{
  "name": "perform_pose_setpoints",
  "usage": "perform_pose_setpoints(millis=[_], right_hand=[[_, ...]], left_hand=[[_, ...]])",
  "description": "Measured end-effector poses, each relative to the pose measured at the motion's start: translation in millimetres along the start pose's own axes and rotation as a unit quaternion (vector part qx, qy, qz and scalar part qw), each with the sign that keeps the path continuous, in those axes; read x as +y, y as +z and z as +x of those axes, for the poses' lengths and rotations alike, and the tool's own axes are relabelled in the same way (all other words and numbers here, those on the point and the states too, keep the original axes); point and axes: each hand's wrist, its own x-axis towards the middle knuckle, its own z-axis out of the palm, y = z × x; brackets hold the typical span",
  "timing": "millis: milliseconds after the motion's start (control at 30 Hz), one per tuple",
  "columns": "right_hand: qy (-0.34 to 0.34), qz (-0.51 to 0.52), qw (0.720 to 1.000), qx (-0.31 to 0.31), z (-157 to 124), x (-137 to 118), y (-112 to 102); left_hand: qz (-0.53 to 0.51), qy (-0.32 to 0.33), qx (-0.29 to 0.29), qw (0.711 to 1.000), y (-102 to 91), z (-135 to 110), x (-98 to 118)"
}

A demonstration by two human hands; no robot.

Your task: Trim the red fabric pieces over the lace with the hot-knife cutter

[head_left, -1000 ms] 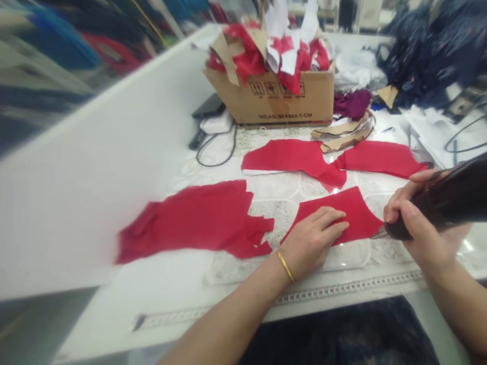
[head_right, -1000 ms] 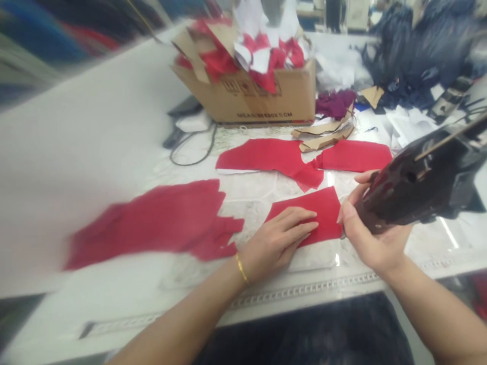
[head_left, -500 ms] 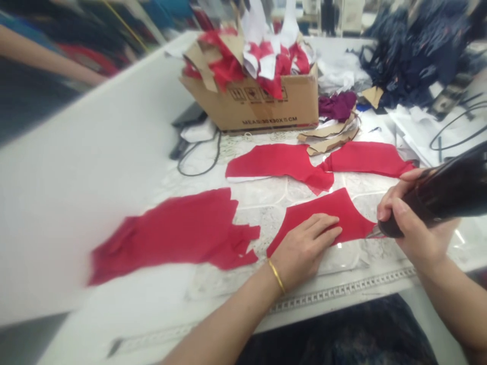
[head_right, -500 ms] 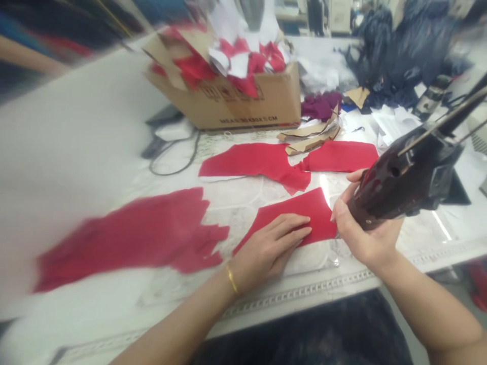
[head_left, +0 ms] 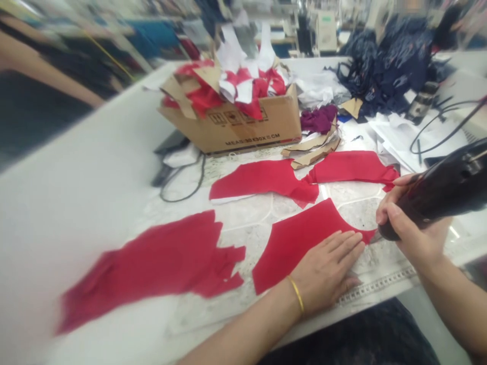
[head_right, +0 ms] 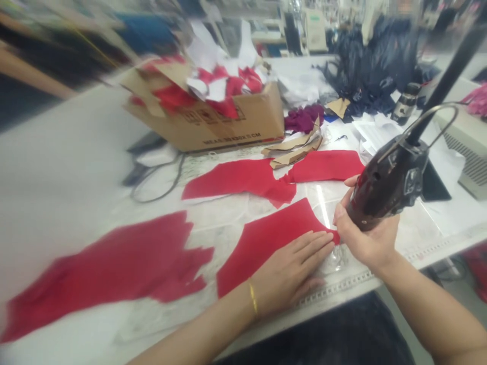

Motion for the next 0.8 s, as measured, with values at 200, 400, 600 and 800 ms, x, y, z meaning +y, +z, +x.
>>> perform_pose_setpoints(millis=[200, 400, 600, 800], right_hand=[[0.019, -0.018, 0.999, 0.029, 0.7, -1.6, 1.3], [0.035, -0.065, 0.995, 0.063, 1.1, 3.2, 1.4], [0.047, -0.044, 0.996, 0.062, 3.2, 3.3, -0.1], [0.041, -0.107, 0.992, 0.049, 2.8, 6.1, -14.4]], left_hand=[[-0.037, 0.002, -0.008, 0.999, 6.6, 7.3, -6.6], [-0.063, -0.015, -0.024, 0.998, 7.2, 4.8, -7.2], [-0.026, -0.051, 0.027, 0.998, -14.2, -5.2, -5.5], [0.125, -0.244, 0.086, 0.958, -45.2, -61.9, -18.3]])
